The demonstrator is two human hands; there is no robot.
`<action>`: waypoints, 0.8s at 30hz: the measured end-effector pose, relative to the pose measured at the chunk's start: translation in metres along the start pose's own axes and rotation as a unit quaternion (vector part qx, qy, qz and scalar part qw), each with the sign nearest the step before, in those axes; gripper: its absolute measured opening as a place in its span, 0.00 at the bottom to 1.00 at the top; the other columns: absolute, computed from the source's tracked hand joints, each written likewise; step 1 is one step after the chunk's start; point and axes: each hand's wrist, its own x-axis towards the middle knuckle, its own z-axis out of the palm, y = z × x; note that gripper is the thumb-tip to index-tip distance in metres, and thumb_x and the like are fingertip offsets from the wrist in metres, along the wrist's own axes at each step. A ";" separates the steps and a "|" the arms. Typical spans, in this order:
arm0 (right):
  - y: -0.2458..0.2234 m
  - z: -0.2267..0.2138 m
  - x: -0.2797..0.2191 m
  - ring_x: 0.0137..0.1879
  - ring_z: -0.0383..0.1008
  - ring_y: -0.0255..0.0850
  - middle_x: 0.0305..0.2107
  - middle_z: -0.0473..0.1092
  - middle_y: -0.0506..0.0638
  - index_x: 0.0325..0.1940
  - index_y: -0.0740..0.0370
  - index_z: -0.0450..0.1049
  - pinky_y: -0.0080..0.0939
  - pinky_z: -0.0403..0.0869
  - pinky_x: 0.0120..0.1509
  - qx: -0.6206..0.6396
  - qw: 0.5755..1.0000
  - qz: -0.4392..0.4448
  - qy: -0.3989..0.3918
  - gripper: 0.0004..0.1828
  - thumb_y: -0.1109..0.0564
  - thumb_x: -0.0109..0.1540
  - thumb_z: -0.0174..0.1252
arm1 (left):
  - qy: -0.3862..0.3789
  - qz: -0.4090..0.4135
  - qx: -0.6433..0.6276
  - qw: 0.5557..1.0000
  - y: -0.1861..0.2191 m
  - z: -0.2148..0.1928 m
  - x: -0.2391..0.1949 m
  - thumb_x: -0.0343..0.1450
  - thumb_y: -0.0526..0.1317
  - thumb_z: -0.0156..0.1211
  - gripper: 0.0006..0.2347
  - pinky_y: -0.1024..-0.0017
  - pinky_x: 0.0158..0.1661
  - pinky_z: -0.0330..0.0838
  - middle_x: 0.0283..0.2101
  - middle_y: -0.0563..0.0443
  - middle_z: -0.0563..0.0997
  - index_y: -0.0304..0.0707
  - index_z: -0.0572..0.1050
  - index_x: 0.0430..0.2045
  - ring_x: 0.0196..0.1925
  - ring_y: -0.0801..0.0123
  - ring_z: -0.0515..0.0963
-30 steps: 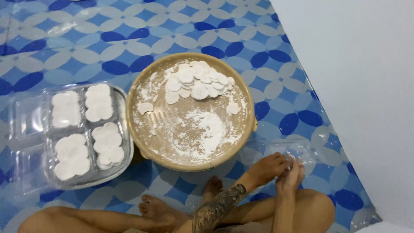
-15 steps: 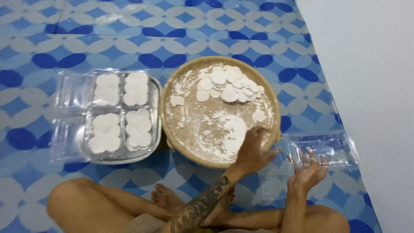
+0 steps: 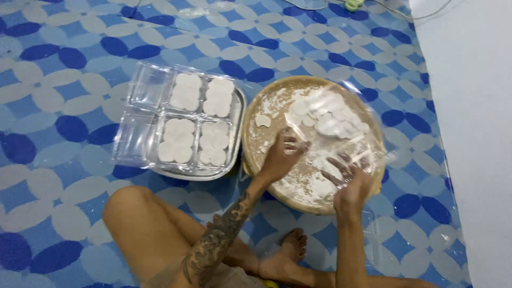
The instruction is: The person sits on the floor and shapes small white dough pieces by hand, coating them in white powder on a tray, then places them into clear plastic packaging compartments.
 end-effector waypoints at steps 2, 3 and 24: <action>0.012 0.035 -0.012 0.41 0.81 0.56 0.41 0.73 0.54 0.49 0.57 0.64 0.71 0.79 0.31 -0.009 1.000 0.025 -0.005 0.13 0.59 0.60 0.51 | 0.034 -0.009 -0.014 0.999 -0.027 -0.031 0.013 0.68 0.49 0.69 0.37 0.55 0.47 0.79 0.53 0.27 0.75 0.29 0.55 0.66 0.53 0.41 0.81; 0.018 0.053 -0.018 0.39 0.80 0.53 0.39 0.73 0.52 0.48 0.55 0.64 0.67 0.80 0.30 -0.018 0.999 0.048 -0.006 0.13 0.56 0.60 0.54 | 0.063 -0.018 -0.029 0.997 -0.041 -0.047 0.021 0.68 0.51 0.70 0.37 0.57 0.45 0.81 0.52 0.28 0.76 0.30 0.55 0.65 0.51 0.45 0.82; 0.187 0.139 0.014 0.41 0.74 0.46 0.45 0.71 0.64 0.67 0.57 0.58 0.46 0.79 0.32 -0.300 0.906 0.020 -0.300 0.25 0.57 0.66 0.49 | 0.212 -0.055 0.138 0.966 -0.022 -0.282 -0.006 0.67 0.33 0.64 0.15 0.73 0.34 0.80 0.35 0.44 0.85 0.37 0.77 0.49 0.33 0.69 0.86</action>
